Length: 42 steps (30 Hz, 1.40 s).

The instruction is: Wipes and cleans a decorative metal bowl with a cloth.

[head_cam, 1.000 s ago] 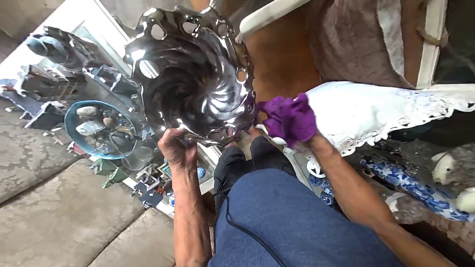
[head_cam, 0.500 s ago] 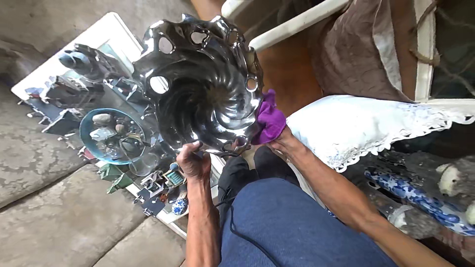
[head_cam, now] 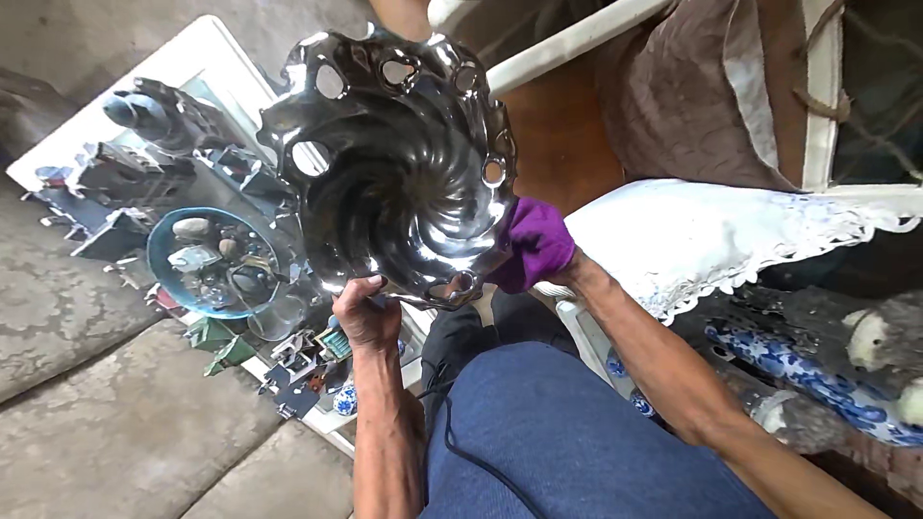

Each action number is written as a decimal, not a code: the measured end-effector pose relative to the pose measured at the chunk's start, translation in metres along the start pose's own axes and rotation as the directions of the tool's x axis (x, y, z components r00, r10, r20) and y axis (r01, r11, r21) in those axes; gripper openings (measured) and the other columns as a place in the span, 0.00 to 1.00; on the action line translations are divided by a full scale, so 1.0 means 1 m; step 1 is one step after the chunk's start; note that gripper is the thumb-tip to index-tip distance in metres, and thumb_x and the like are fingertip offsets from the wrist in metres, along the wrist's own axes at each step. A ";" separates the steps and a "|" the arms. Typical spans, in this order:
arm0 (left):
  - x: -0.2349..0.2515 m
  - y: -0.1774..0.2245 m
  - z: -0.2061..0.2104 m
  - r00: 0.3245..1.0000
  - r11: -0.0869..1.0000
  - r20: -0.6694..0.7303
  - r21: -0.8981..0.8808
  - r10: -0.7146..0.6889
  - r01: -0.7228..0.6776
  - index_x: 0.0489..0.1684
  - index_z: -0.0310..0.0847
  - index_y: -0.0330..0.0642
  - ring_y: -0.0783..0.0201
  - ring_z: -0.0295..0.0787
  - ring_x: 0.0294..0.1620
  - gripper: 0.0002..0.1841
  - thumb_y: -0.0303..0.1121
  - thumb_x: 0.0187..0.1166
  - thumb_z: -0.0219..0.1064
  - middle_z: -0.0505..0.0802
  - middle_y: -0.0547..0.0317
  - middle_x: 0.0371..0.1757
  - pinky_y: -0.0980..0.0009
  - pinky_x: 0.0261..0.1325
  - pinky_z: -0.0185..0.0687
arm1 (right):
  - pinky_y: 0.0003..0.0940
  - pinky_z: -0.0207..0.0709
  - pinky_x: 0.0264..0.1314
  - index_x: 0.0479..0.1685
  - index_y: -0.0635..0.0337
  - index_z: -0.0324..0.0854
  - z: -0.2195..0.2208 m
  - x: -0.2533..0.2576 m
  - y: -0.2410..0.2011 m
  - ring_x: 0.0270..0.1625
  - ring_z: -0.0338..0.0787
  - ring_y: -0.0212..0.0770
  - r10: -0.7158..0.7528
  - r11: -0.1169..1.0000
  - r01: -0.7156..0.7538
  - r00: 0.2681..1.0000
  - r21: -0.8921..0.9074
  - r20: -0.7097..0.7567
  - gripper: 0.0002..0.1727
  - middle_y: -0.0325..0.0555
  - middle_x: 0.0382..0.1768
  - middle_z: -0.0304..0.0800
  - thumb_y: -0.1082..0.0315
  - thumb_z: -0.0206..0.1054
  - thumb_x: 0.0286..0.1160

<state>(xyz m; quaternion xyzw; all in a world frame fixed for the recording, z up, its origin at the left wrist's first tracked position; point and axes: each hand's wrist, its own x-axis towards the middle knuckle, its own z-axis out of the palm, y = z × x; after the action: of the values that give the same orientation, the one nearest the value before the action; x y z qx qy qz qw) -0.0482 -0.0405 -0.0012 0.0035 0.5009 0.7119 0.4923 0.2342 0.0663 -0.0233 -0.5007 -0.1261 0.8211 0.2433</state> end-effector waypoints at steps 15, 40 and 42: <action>-0.004 -0.014 0.009 0.999 0.997 -0.044 -0.078 -0.031 0.027 0.27 0.85 0.46 0.68 0.92 0.33 0.04 0.27 0.62 0.65 0.92 0.61 0.30 0.68 0.39 0.90 | 0.29 0.84 0.55 0.52 0.51 0.79 0.021 -0.002 0.051 0.49 0.88 0.27 -0.369 0.925 0.374 0.926 0.063 -0.078 0.12 0.33 0.43 0.89 0.77 0.57 0.79; 0.004 -0.070 0.009 0.773 0.785 0.213 -0.042 -0.598 0.619 0.65 0.77 0.38 0.42 0.88 0.63 0.34 0.61 0.87 0.41 0.91 0.41 0.60 0.38 0.62 0.85 | 0.20 0.84 0.42 0.45 0.48 0.79 0.101 -0.049 -0.102 0.38 0.87 0.18 -0.633 0.680 0.607 0.769 -0.412 0.088 0.09 0.23 0.32 0.88 0.73 0.64 0.71; 0.016 -0.063 0.008 0.725 0.735 0.168 0.295 -0.668 0.610 0.70 0.74 0.34 0.45 0.88 0.65 0.33 0.54 0.92 0.38 0.88 0.41 0.65 0.45 0.65 0.86 | 0.19 0.82 0.47 0.50 0.59 0.79 0.104 -0.064 -0.118 0.41 0.85 0.17 -0.653 0.512 0.566 0.745 -0.646 0.135 0.12 0.28 0.35 0.86 0.74 0.67 0.69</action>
<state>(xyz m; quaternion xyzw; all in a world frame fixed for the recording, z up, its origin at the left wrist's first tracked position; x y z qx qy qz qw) -0.0088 -0.0232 -0.0500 -0.0215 0.4763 0.4300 0.7667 0.1989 0.1373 0.1269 -0.5259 -0.5551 0.5513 0.3338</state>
